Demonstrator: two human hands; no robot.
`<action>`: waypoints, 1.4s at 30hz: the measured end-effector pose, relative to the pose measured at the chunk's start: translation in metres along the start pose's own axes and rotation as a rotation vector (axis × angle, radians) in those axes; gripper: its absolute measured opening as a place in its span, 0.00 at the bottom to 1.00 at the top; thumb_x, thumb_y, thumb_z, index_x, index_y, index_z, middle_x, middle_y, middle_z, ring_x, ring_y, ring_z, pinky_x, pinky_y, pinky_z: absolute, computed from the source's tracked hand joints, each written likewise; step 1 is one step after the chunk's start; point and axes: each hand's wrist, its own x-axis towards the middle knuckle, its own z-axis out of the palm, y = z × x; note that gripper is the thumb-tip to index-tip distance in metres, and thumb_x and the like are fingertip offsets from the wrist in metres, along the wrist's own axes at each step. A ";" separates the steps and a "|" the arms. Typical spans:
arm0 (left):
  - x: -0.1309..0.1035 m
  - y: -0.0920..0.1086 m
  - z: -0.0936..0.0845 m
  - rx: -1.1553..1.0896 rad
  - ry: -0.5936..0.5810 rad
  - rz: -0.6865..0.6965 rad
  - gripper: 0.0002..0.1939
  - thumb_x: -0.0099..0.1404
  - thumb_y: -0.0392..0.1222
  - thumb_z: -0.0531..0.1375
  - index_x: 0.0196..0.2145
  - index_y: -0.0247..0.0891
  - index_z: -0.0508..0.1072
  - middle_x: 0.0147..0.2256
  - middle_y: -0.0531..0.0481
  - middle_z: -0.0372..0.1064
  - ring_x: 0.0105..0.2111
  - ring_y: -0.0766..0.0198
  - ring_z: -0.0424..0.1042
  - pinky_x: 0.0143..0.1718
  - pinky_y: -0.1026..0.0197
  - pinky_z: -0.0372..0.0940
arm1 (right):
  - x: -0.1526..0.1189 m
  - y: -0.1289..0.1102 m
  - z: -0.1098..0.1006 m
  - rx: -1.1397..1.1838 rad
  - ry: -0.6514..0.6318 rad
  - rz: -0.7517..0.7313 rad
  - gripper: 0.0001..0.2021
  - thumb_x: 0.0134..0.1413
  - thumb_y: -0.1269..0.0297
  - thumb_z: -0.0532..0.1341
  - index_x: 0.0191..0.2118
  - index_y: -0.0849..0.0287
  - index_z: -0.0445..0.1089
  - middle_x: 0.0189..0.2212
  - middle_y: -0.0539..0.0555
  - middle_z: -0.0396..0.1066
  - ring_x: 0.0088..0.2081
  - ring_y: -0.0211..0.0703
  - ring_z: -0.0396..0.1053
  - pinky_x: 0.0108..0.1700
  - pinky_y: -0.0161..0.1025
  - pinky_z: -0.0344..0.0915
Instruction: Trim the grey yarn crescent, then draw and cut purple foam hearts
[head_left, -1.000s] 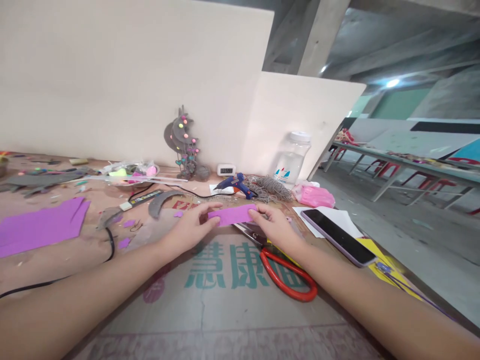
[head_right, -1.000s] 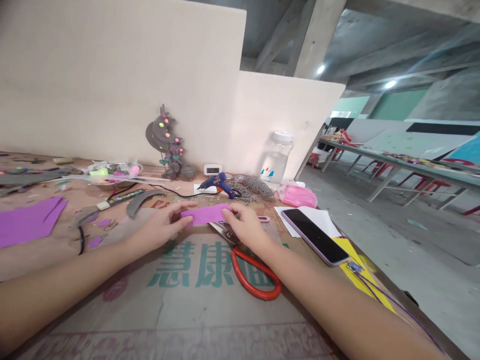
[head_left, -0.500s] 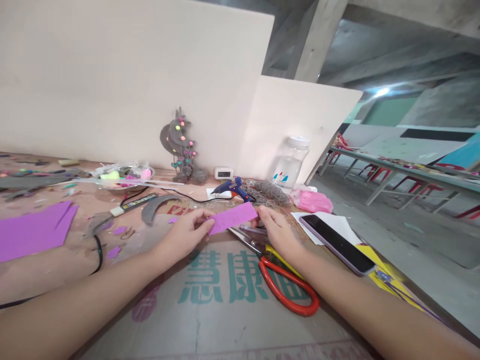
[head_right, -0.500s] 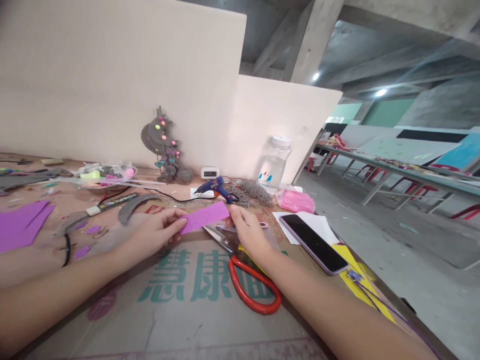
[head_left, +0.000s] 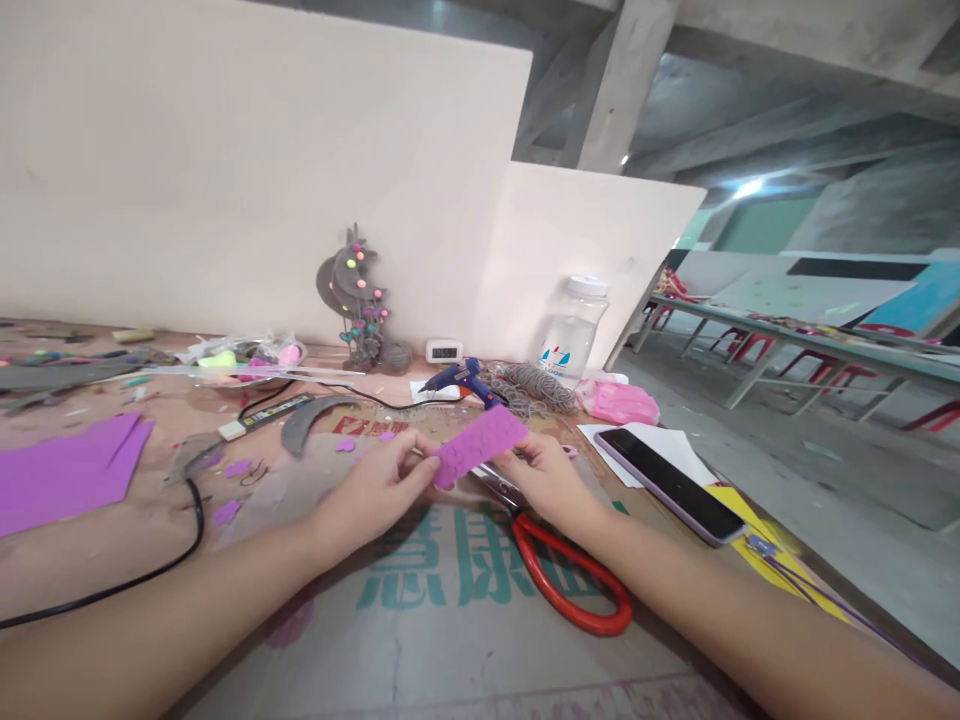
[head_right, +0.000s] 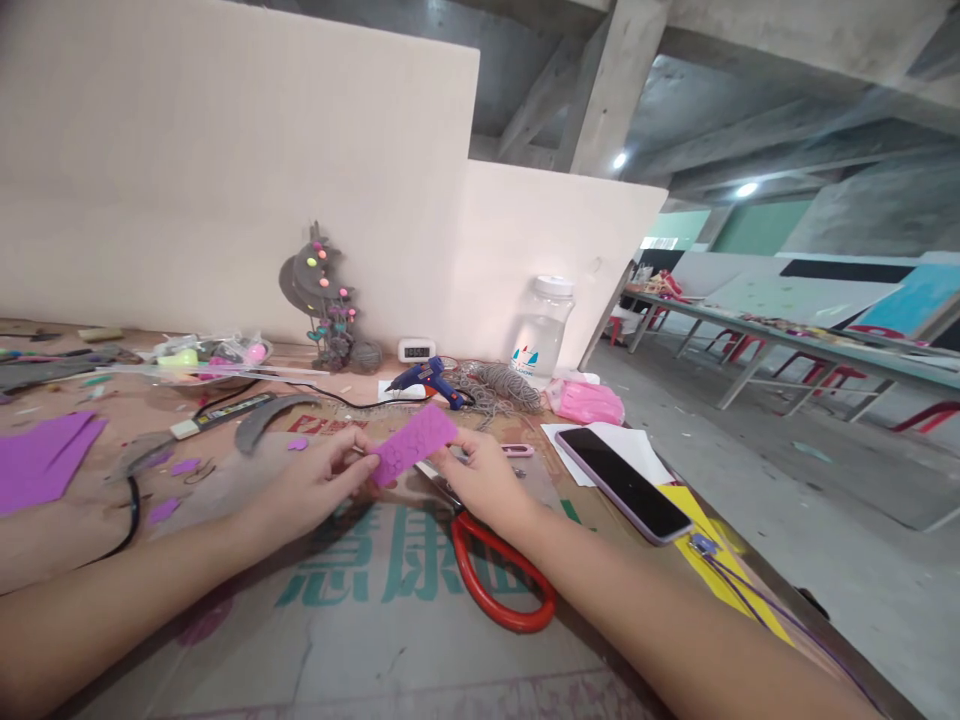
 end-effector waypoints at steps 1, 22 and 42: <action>-0.001 0.001 0.000 0.017 0.003 0.015 0.10 0.67 0.51 0.59 0.33 0.44 0.69 0.28 0.52 0.77 0.30 0.57 0.76 0.31 0.59 0.66 | -0.002 -0.003 0.002 0.001 -0.018 -0.015 0.15 0.60 0.53 0.58 0.30 0.57 0.74 0.29 0.53 0.76 0.36 0.50 0.73 0.43 0.42 0.69; 0.006 0.005 -0.014 0.049 0.178 0.014 0.19 0.70 0.51 0.49 0.35 0.40 0.74 0.29 0.49 0.74 0.32 0.57 0.73 0.38 0.57 0.70 | 0.000 0.010 0.006 -0.050 0.058 -0.082 0.20 0.62 0.69 0.52 0.50 0.56 0.80 0.51 0.57 0.80 0.55 0.50 0.75 0.61 0.49 0.66; 0.007 0.010 -0.010 0.035 0.151 -0.025 0.16 0.61 0.54 0.61 0.26 0.40 0.72 0.22 0.56 0.65 0.24 0.64 0.65 0.28 0.63 0.61 | 0.000 0.016 0.007 -0.265 0.063 -0.124 0.23 0.62 0.75 0.51 0.52 0.54 0.81 0.40 0.57 0.78 0.44 0.48 0.75 0.50 0.45 0.70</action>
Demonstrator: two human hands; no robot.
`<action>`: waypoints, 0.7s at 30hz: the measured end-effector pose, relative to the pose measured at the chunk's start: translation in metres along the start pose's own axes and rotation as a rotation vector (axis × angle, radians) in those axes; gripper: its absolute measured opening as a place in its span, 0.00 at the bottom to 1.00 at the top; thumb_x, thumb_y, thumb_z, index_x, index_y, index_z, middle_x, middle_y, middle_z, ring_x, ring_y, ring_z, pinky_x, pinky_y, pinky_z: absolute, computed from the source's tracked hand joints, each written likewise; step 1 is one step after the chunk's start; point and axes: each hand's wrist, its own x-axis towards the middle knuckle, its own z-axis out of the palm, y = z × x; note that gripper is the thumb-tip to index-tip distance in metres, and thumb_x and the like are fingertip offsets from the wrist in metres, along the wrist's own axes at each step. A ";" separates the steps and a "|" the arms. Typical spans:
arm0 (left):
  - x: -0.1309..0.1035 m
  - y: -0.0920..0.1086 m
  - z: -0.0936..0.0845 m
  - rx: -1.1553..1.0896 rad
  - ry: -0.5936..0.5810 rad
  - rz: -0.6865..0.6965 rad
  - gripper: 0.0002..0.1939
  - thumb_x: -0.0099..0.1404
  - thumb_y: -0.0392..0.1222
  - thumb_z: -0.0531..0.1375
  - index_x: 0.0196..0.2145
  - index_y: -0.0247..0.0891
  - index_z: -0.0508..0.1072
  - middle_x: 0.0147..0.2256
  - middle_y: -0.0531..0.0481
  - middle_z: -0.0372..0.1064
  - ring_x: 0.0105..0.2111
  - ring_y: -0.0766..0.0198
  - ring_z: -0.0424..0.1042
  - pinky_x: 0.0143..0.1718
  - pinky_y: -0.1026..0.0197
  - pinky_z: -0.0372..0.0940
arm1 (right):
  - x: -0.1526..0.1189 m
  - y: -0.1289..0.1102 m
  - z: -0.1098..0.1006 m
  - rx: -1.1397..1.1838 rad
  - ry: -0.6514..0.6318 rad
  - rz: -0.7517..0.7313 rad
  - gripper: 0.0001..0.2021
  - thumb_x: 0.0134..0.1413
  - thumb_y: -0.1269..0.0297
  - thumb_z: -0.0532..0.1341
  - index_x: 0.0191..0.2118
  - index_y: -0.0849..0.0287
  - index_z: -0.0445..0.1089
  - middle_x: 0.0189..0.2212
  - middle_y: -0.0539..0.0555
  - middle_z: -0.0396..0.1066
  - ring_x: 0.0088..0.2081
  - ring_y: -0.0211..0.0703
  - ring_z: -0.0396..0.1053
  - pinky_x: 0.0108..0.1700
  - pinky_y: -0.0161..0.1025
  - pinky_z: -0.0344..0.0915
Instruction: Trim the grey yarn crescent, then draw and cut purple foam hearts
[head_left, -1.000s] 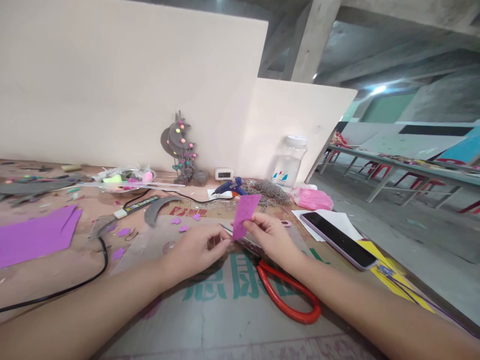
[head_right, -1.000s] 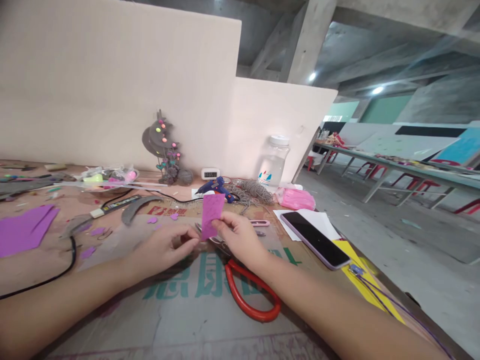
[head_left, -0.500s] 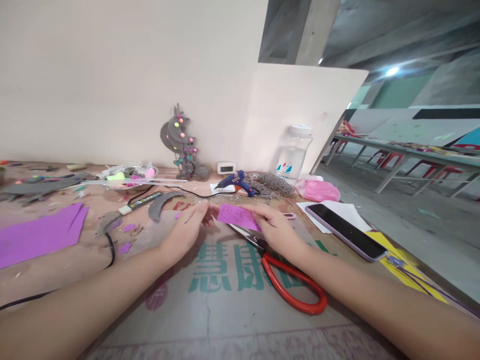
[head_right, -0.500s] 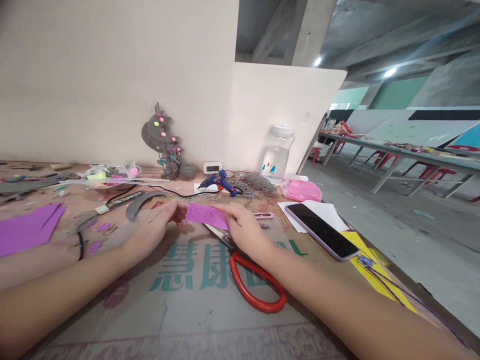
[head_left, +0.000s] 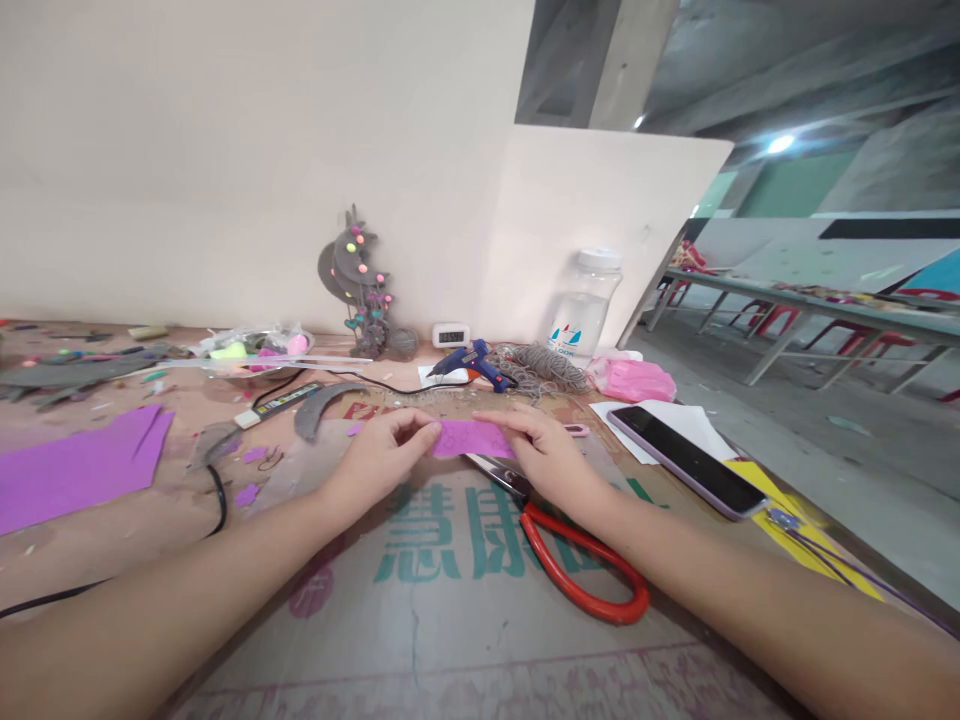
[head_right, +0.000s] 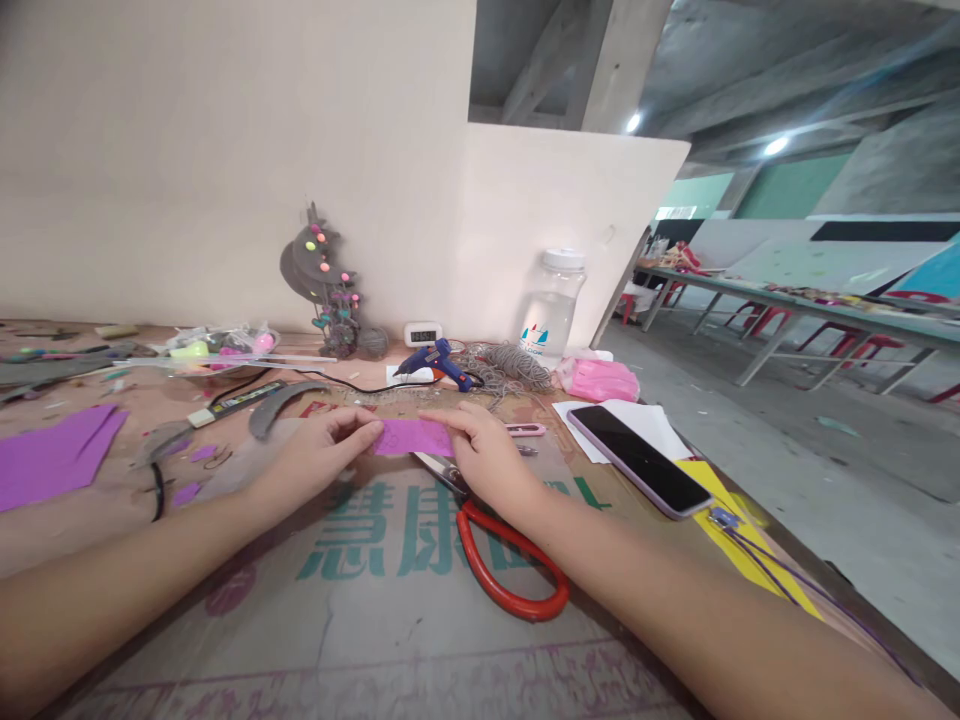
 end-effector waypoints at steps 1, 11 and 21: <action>0.000 -0.001 0.000 0.003 -0.001 -0.006 0.15 0.61 0.54 0.61 0.26 0.40 0.72 0.22 0.56 0.65 0.24 0.64 0.64 0.27 0.63 0.60 | 0.001 -0.002 -0.002 0.011 0.003 0.002 0.22 0.64 0.73 0.52 0.53 0.54 0.79 0.44 0.58 0.79 0.47 0.49 0.75 0.52 0.46 0.70; 0.010 -0.021 0.001 -0.113 0.040 -0.039 0.21 0.64 0.59 0.59 0.26 0.39 0.71 0.22 0.54 0.67 0.22 0.65 0.65 0.26 0.63 0.60 | -0.030 -0.032 -0.077 -0.435 -0.271 -0.072 0.20 0.62 0.65 0.61 0.59 0.48 0.72 0.43 0.59 0.78 0.42 0.55 0.77 0.40 0.46 0.70; 0.012 -0.011 -0.001 -0.258 0.070 -0.094 0.20 0.56 0.60 0.66 0.25 0.39 0.72 0.21 0.54 0.70 0.23 0.65 0.69 0.28 0.62 0.65 | -0.054 -0.026 -0.067 -0.596 -0.557 -0.003 0.35 0.50 0.72 0.63 0.67 0.53 0.67 0.41 0.60 0.78 0.34 0.52 0.76 0.31 0.40 0.65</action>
